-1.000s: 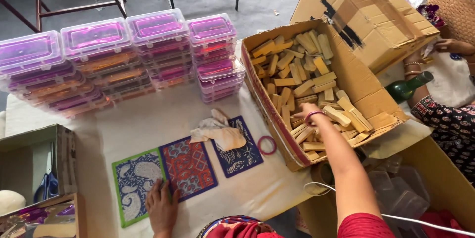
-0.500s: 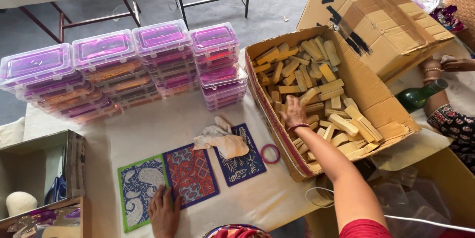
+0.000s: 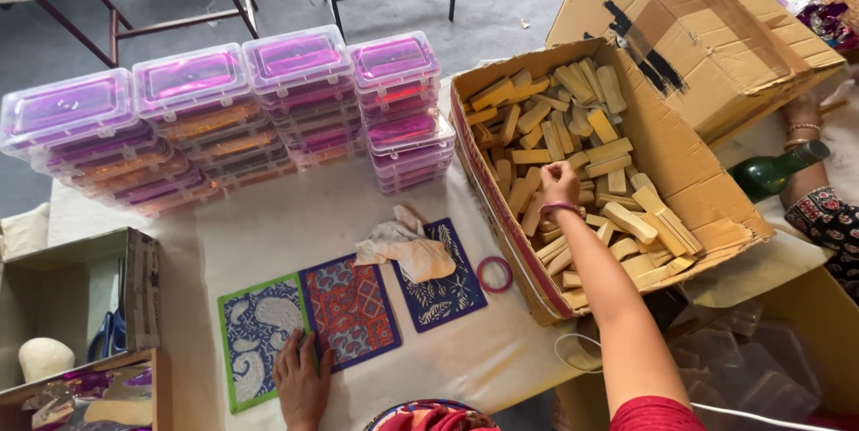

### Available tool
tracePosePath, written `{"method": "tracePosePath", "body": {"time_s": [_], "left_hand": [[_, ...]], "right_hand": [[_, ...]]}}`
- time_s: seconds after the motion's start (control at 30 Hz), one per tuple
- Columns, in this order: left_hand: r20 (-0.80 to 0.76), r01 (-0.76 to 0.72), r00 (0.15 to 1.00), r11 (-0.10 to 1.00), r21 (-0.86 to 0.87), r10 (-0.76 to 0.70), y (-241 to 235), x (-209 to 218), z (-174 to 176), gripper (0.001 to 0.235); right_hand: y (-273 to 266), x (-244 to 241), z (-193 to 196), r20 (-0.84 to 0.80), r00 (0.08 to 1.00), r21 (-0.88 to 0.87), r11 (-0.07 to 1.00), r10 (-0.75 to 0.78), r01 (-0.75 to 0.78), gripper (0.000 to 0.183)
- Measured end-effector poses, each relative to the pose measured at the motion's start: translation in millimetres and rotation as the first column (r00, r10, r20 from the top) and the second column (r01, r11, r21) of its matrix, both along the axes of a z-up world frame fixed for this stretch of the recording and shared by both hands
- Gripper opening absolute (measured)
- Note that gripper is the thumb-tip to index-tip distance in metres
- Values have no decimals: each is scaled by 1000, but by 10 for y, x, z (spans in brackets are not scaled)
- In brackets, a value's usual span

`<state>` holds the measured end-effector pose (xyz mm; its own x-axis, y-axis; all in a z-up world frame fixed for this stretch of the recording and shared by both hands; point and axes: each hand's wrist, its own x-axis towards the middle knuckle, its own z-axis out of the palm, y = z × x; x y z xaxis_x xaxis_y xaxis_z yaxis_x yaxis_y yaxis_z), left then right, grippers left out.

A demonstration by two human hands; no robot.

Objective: The person sits at a table and uses a white cloth to wipe and clean small wooden blocks. They pick up blocks from a cardboard box, rub them with the cloth, and place them back down or into the box. The workspace includes stacked plastic containers and other craft supplies.

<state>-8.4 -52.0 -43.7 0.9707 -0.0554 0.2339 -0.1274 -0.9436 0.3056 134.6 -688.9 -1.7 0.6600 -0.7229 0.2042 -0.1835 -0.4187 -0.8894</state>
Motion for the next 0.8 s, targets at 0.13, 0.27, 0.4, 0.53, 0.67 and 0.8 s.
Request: {"method": "tracePosePath", "body": {"time_s": [0.13,0.27,0.4,0.53,0.67,0.8], "left_hand": [[2,-5,1000,1000,2,5,-34,4,51,57],[29,8,1000,1000,-7,-8,-7,7,78,57],[38,0,999,1000,-9,1,-39,-15,65,56],[19,-7,1000,1000,6,7,-48,-8,100,56],[42,6,999,1000,-9,-6,-23,-6,71,56],[40,10,999,1000,-2,-10,-31,-14,50,57]], "right_hand": [[-238,-249,105,-530,839,-159,986,-124,46,25],[-584,-380,-383,-737,642,-581,683,-210,-443,70],[-806,-275,-720,-823,516,-518,686,-238,-510,28],[-100,-482,317,-861,407,-508,580,-306,-638,37],[-2,-445,371,-820,516,-557,550,-248,-622,52],[235,-215,233,-566,824,-694,531,15,-486,48]]}}
